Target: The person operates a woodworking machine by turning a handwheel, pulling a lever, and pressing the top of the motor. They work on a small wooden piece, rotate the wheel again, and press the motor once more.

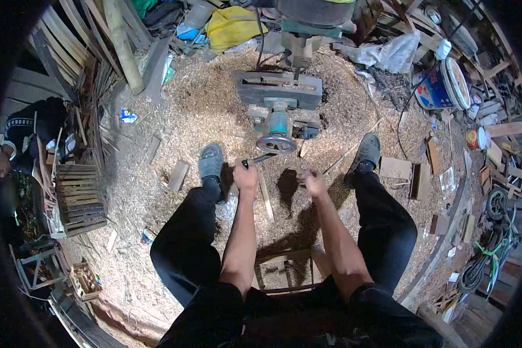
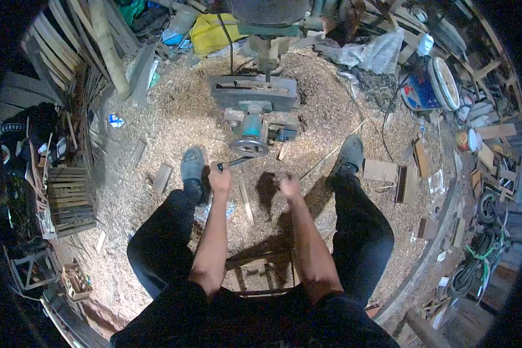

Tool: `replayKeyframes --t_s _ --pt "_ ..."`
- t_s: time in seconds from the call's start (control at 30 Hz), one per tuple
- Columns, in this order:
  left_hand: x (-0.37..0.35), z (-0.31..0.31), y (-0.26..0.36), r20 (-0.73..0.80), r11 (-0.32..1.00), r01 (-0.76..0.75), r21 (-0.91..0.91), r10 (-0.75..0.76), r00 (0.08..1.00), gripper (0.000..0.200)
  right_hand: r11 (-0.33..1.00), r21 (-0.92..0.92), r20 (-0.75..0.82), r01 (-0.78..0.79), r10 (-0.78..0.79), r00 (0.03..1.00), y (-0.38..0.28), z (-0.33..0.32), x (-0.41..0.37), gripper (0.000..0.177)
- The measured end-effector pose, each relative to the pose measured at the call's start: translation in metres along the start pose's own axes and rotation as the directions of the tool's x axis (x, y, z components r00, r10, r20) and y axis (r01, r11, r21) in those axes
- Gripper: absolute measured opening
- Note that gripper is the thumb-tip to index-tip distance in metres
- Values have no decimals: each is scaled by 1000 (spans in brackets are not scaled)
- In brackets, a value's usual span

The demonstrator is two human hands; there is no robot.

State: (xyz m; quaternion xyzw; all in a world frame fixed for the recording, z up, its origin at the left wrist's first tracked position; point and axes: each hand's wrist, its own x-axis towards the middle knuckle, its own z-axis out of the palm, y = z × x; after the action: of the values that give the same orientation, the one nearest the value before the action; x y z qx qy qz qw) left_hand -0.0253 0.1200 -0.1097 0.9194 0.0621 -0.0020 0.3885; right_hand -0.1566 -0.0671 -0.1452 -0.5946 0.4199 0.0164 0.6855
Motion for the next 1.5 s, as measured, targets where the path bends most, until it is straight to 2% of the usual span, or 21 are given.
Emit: replayKeyframes --t_s 0.03,0.17,0.2,0.27,0.3,0.37,0.43,0.47,0.5,0.57,0.6,0.63,0.67,0.8,0.87,0.93,1.1,1.2,1.37,1.4,1.5 --pt "-3 -4 6 32 999 -41 3 41 999 29 986 166 -6 -21 23 1000 -21 0 -8 37" --pt "-32 -26 45 198 995 -97 -32 101 975 34 966 249 -32 68 -62 998 -30 -4 -1 37" --pt "-40 -33 63 244 994 -100 -39 107 964 36 951 308 -13 -9 14 1000 -40 -3 -2 38" --pt "-58 -46 94 335 994 -100 -47 110 936 39 956 281 -146 81 -41 988 -57 5 -2 39" --pt "-61 -43 92 330 966 -232 -116 257 908 40 957 263 -211 126 -70 975 -65 8 1 40" --pt "-53 -52 107 397 958 -281 56 237 887 38 983 26 -355 180 -159 921 -68 12 21 40" --pt "-26 -56 112 280 969 -160 -187 208 937 40 953 -54 -415 298 -293 861 -87 15 25 41" --pt "-6 -46 110 84 965 -252 -66 257 963 43 916 -12 -416 401 -370 831 -102 24 21 43" --pt "9 -35 114 27 972 -172 -162 179 984 47 870 29 -419 493 -437 796 -121 35 10 44" --pt "35 -9 122 217 851 153 -502 -47 975 43 902 -64 -348 428 -422 837 -158 61 -14 50" --pt "45 24 103 364 704 355 -615 -146 920 41 831 -353 -431 431 -553 713 -146 76 3 43" --pt "52 58 85 514 509 538 -672 -203 834 39 847 -271 -451 457 -531 717 -137 78 13 39" --pt "52 70 79 414 428 418 -801 -109 904 33 857 -187 -470 481 -508 722 -128 80 20 35" --pt "38 66 88 96 596 43 -802 58 994 27 861 33 -543 508 -411 732 -124 94 17 25" --pt "37 68 92 164 599 107 -793 43 985 29 809 -44 -584 586 -497 642 -109 89 39 17" --pt "30 51 102 222 671 136 -729 44 974 33 809 -27 -586 587 -488 646 -116 88 36 14" --pt "32 41 105 202 857 19 -515 99 974 31 759 -79 -601 646 -553 577 -114 89 35 7" --pt "27 37 110 108 906 -106 -409 163 981 30 760 287 -512 583 -393 764 -116 83 26 7" --pt "12 11 146 89 958 -224 -181 243 966 24 704 328 -543 630 -405 736 -92 79 49 16" --pt "15 9 147 184 971 -187 -150 213 959 23 736 291 -527 612 -410 744 -99 80 48 17" --pt "17 22 134 64 925 -277 -261 303 951 24 770 116 -446 627 -523 726 -77 61 53 16"
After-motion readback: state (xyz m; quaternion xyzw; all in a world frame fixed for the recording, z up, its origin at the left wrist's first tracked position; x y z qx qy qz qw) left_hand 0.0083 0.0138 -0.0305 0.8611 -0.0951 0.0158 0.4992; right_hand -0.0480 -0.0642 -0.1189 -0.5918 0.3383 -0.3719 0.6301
